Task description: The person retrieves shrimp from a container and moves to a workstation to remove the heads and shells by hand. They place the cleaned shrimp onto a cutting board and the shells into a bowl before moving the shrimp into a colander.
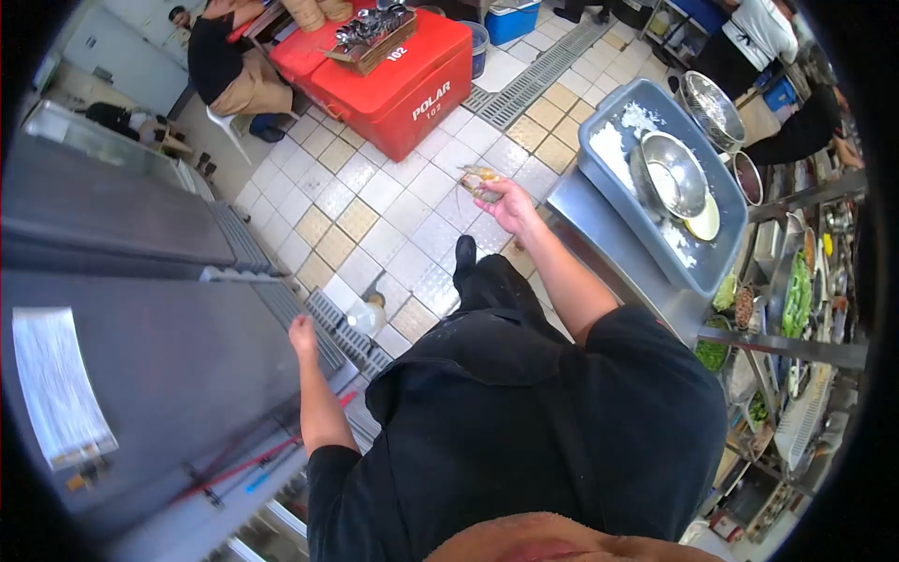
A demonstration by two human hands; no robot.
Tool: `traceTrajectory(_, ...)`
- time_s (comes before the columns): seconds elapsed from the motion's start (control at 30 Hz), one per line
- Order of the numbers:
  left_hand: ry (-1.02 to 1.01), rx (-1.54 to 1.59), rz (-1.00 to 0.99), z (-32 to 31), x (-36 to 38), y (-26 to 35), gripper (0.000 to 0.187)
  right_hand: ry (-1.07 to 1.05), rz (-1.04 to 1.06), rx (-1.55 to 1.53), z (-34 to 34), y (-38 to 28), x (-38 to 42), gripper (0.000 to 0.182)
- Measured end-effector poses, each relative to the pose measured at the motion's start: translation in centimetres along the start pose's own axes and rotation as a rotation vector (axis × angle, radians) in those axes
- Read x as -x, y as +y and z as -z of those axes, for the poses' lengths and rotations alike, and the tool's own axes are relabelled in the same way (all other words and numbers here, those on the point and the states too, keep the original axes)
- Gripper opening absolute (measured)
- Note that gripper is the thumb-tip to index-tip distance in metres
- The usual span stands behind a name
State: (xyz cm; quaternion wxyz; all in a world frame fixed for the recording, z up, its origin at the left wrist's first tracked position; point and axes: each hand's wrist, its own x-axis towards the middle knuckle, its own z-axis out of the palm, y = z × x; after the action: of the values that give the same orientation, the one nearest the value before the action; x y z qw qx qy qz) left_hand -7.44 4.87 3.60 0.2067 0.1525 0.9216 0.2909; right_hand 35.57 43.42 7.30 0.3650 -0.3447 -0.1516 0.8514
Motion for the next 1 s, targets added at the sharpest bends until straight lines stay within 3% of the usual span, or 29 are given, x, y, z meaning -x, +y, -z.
traceTrajectory(0.07,-0.010,0.236,-0.104,-4.9,-5.5,6.6,0.029,0.037,0.095,-0.041,-0.2,-5.0,-6.0,0.028)
traceTrajectory(0.1,-0.147,0.218,-0.153,-8.6,-12.1,5.1,0.033,0.059,0.130,-0.067,-0.8,-7.5,-9.2,0.027)
traceTrajectory(0.17,-0.267,0.166,-0.188,-10.3,-11.0,10.0,0.037,0.072,0.146,-0.151,-1.4,-9.8,-14.1,0.026)
traceTrajectory(0.23,-0.532,-0.135,-0.278,-10.8,-9.7,13.9,0.036,0.092,0.160,-0.196,-1.6,-12.4,-17.6,0.026)
traceTrajectory(0.27,-0.564,-0.152,-0.154,-11.1,-8.5,15.4,0.029,0.095,0.171,-0.205,-1.8,-13.9,-19.8,0.026)
traceTrajectory(0.47,-0.744,-0.369,0.006,-14.7,-12.7,19.4,0.028,0.182,0.330,-0.190,-2.4,-24.7,-28.0,0.025)
traceTrajectory(0.7,-0.884,-0.573,-0.048,-24.9,-27.2,29.1,0.029,0.532,0.691,0.187,2.8,-34.2,-36.6,0.036)
traceTrajectory(0.77,-0.935,-0.571,-0.209,-29.3,-32.8,34.2,0.030,0.606,0.701,0.286,4.3,-37.6,-38.5,0.036)
traceTrajectory(0.87,-1.119,0.056,-0.767,-39.4,-41.9,46.7,0.032,0.674,0.652,0.087,4.6,-42.7,-40.0,0.036)
traceTrajectory(0.9,-0.842,-0.862,-1.106,-46.1,-44.3,53.5,0.027,0.701,0.622,0.041,5.2,-44.4,-40.2,0.037)
traceTrajectory(0.93,-0.742,-0.414,-0.903,-49.7,-45.5,58.2,0.029,0.732,0.590,-0.009,6.1,-45.7,-40.4,0.038)
traceTrajectory(0.97,-0.715,-0.509,-0.911,-53.8,-47.0,64.7,0.031,0.764,0.579,-0.025,7.1,-47.3,-40.7,0.038)
traceTrajectory(1.0,-0.740,-0.310,-0.875,-57.1,-47.6,70.6,0.035,0.758,0.575,-0.056,8.5,-48.8,-41.0,0.038)
